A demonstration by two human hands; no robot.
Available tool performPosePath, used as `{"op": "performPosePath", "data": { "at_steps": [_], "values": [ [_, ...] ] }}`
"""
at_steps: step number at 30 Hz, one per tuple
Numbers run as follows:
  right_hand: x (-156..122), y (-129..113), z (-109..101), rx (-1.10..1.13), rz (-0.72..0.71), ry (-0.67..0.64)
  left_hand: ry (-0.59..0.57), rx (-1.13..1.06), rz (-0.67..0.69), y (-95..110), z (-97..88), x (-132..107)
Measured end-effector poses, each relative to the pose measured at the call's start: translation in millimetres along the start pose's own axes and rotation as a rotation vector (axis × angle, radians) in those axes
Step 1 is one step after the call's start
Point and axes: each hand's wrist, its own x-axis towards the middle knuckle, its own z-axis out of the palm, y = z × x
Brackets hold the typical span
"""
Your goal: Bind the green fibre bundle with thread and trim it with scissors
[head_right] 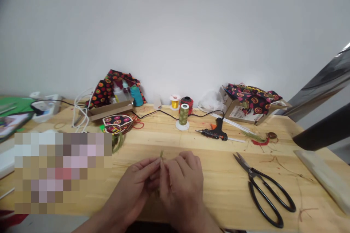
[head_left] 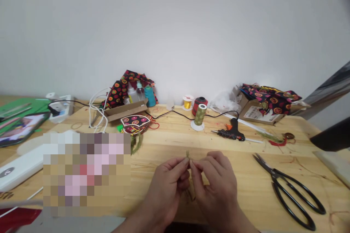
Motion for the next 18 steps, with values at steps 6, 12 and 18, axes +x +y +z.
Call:
{"op": "performPosePath", "data": {
  "at_steps": [6,12,18],
  "values": [
    [-2,0,-2,-0.003,-0.006,-0.031,0.013,-0.016,-0.034,3,4.9,-1],
    [-5,11,3,0.04,0.059,-0.017,0.028,-0.018,-0.081,3,8.5,8],
    [-2,24,2,0.119,0.147,0.096,0.029,-0.027,-0.068,-4,7.2,19]
  ]
}}
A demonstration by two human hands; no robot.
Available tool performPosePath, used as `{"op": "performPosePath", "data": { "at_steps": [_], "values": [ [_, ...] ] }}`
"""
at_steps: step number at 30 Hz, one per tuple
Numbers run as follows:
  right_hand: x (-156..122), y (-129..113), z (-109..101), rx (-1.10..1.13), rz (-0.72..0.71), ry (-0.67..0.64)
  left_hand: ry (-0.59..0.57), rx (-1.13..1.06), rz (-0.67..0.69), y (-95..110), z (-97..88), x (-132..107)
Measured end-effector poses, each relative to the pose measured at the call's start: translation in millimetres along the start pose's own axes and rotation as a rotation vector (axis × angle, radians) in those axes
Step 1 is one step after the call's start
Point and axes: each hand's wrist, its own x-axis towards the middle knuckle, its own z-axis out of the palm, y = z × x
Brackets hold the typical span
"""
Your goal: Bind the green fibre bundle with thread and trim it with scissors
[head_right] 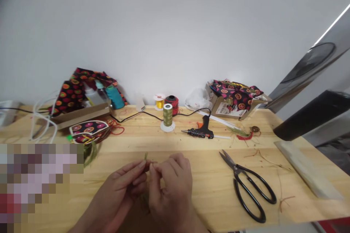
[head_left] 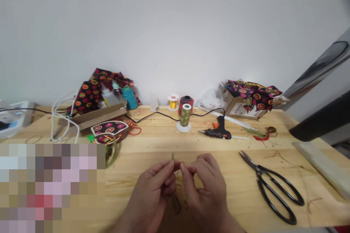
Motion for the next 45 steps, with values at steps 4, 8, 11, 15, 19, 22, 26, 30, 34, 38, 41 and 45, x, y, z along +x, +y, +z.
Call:
{"op": "performPosePath", "data": {
  "at_steps": [4,8,11,15,19,22,26,30,34,38,41,45],
  "values": [
    [4,3,-1,-0.038,0.017,0.015,0.004,0.029,-0.016,-2,1.5,5],
    [-1,3,2,-0.075,-0.059,-0.046,-0.008,0.03,-0.056,-1,1.2,6],
    [-5,2,3,-0.084,-0.098,-0.077,0.02,0.054,-0.083,0,0.3,7],
    [-6,4,2,-0.089,-0.094,-0.125,0.055,0.108,-0.076,2,-1.0,9],
    [-7,7,1,-0.096,-0.083,-0.149,0.05,0.111,-0.07,1,-1.8,10],
    [-9,8,0,-0.108,-0.082,-0.159,0.049,0.094,-0.062,2,-1.6,9],
    [-11,10,0,-0.117,-0.07,-0.186,0.058,0.118,-0.058,2,-1.5,9],
    [-12,11,0,-0.122,-0.063,-0.195,0.047,0.13,-0.054,1,-2.2,9],
    [-13,12,-1,-0.118,-0.067,-0.204,0.032,0.124,-0.04,-1,-3.8,9],
    [-13,11,-2,-0.129,-0.066,-0.213,0.028,0.131,-0.042,-1,-4.2,9],
    [-12,10,-3,-0.139,-0.074,-0.203,0.037,0.133,-0.041,0,-3.4,8],
    [-12,10,-4,-0.136,-0.072,-0.204,0.021,0.133,-0.032,0,-2.7,6]
  ]
}}
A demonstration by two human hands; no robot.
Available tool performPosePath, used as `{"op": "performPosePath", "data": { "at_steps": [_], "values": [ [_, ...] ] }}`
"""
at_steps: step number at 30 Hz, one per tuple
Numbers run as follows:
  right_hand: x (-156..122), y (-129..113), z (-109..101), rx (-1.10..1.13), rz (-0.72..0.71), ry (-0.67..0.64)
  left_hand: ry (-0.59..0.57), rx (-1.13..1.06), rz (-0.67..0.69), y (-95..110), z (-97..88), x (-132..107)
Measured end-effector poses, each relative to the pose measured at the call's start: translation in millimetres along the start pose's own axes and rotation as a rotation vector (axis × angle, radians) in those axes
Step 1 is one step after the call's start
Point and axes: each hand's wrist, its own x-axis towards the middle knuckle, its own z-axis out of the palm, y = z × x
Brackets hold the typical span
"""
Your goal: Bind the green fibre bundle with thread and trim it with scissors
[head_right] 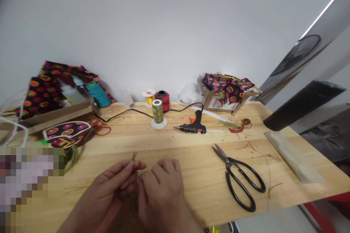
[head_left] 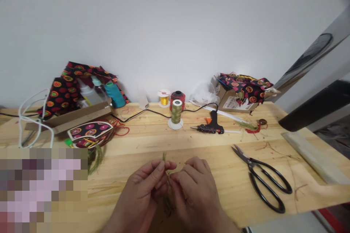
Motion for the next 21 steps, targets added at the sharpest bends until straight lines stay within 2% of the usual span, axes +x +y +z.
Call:
{"op": "performPosePath", "data": {
  "at_steps": [6,10,14,19,21],
  "values": [
    [0,0,-3,0.007,0.014,-0.045,-0.004,-0.003,0.013,-2,0.5,-1],
    [7,2,-17,0.154,0.09,-0.071,-0.017,0.042,0.045,-1,0.5,0],
    [17,10,-28,0.367,0.323,0.024,-0.001,0.192,0.14,3,2.3,-4],
    [30,13,-28,0.828,0.699,-0.222,0.004,0.451,0.213,5,8.1,-10],
    [32,11,-27,0.987,0.796,-0.257,0.013,0.534,0.234,4,10.4,-10]
  ]
}}
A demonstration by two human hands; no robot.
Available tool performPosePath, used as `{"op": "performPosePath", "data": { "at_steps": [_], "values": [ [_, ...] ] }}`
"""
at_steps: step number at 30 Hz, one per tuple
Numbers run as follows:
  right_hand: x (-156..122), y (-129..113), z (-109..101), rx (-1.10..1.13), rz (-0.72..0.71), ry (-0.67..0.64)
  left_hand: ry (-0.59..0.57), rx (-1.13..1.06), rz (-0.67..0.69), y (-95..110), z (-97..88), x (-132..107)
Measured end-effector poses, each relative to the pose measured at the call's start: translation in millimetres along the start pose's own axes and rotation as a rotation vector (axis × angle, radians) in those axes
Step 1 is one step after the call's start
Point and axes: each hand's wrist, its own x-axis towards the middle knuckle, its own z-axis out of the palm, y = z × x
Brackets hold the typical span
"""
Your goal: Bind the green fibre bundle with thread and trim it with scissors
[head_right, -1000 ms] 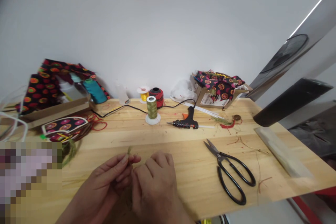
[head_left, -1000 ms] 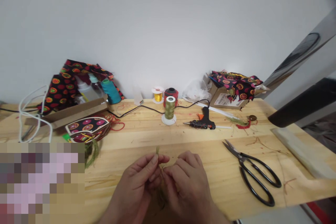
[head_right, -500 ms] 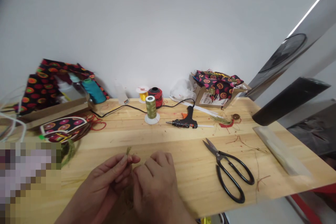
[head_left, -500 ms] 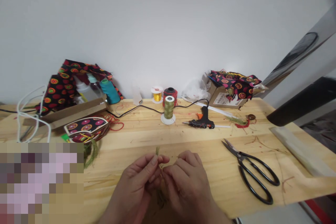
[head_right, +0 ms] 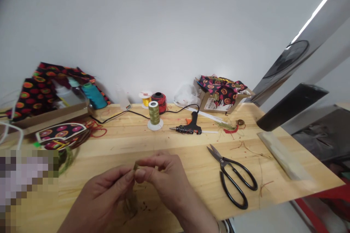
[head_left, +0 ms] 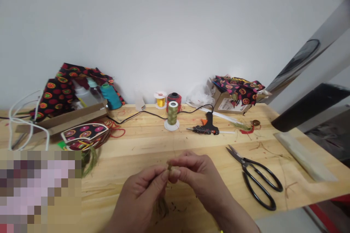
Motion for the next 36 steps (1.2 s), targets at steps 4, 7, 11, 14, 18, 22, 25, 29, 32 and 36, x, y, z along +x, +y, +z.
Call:
{"op": "performPosePath", "data": {
  "at_steps": [4,7,11,14,18,22,25,29,32,36],
  "values": [
    [0,-1,5,0.237,0.048,-0.057,-0.013,0.108,0.036,2,2.3,1],
    [1,0,5,0.296,0.048,-0.067,-0.094,0.127,-0.019,4,1.6,3],
    [3,1,2,0.164,0.023,-0.014,-0.209,-0.101,-0.121,2,1.6,6],
    [4,0,1,0.103,0.024,-0.03,-0.245,-0.34,-0.17,0,2.7,6],
    [6,-4,0,0.027,-0.006,-0.001,-0.254,-0.456,-0.246,0,3.0,5],
    [7,-6,1,-0.08,-0.054,0.057,-0.244,-0.475,-0.273,0,2.5,6],
    [7,-7,2,-0.104,-0.078,0.065,-0.239,-0.435,-0.238,-1,2.1,7],
    [8,-10,3,-0.124,-0.161,0.063,-0.202,-0.275,-0.137,-1,-1.0,7],
    [12,-16,1,-0.13,-0.281,0.046,-0.128,-0.195,-0.009,4,-3.7,8],
    [22,-24,3,-0.044,-0.336,-0.023,0.076,-0.211,0.113,19,-4.7,15]
  ]
}}
